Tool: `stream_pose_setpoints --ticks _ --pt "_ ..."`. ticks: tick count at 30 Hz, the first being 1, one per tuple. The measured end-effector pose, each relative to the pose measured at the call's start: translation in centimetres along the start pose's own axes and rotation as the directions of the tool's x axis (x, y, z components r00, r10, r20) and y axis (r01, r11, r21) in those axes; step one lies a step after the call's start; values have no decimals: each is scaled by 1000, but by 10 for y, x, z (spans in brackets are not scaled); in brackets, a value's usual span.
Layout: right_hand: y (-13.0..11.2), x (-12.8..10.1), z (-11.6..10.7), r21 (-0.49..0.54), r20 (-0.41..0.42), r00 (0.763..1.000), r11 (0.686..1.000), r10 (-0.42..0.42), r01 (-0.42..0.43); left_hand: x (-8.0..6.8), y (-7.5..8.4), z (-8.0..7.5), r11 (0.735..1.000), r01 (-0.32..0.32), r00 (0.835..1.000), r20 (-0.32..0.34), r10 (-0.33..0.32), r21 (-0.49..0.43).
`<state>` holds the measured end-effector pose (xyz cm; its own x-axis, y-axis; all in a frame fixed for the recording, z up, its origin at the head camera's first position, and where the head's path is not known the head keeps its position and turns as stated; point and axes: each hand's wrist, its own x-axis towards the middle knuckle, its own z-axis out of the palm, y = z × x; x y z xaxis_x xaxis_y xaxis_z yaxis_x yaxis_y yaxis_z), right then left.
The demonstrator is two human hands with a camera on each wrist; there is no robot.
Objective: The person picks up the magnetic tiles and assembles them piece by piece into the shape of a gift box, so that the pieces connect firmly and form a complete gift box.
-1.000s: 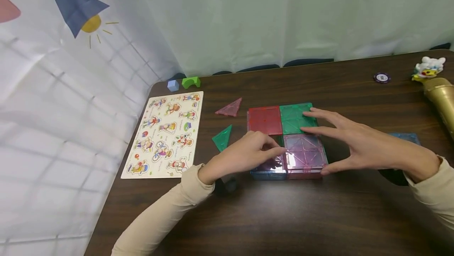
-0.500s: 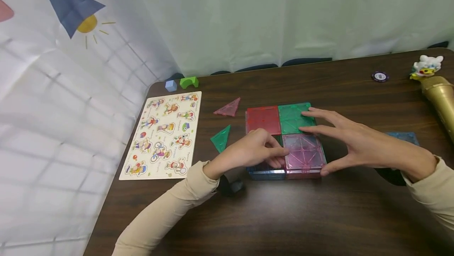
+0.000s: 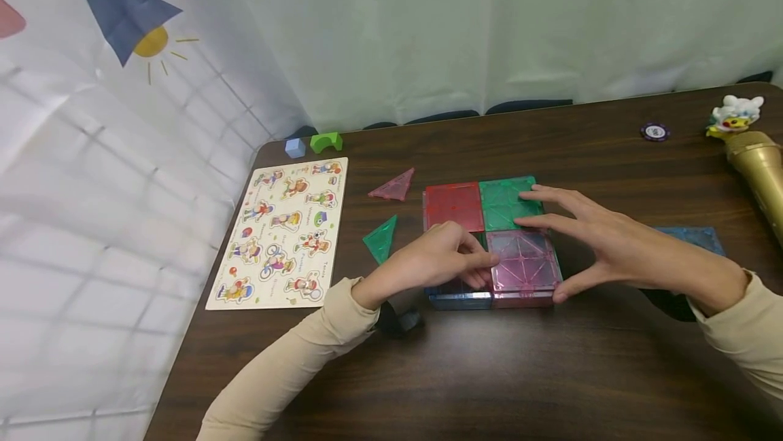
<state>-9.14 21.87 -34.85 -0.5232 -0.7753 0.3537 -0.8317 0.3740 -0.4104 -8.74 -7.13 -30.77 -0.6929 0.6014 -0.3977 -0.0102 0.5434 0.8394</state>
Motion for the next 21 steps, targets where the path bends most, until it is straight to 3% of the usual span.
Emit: stream_pose_setpoints --ticks 8,11,14,16,18,21 --pt "0 -3 -4 -14 12 999 999 43 -42 -4 3 -4 997 -5 1000 -7 6 72" --pt "6 -11 -12 -27 -3 996 996 90 -90 -9 3 -3 988 -31 999 -28 35 151" --pt "16 -29 -25 -54 -22 986 984 167 -168 -18 5 -3 962 -71 993 -76 94 262" --pt "25 -46 -33 -73 -33 975 972 221 -223 -25 7 -4 940 -102 980 -128 151 325" --pt "34 -65 -39 -102 -36 961 955 276 -278 -32 9 -8 920 -146 957 -184 225 365" --pt "51 -98 -41 -150 -49 946 934 321 -325 -34 3 -21 887 -238 892 -273 362 396"
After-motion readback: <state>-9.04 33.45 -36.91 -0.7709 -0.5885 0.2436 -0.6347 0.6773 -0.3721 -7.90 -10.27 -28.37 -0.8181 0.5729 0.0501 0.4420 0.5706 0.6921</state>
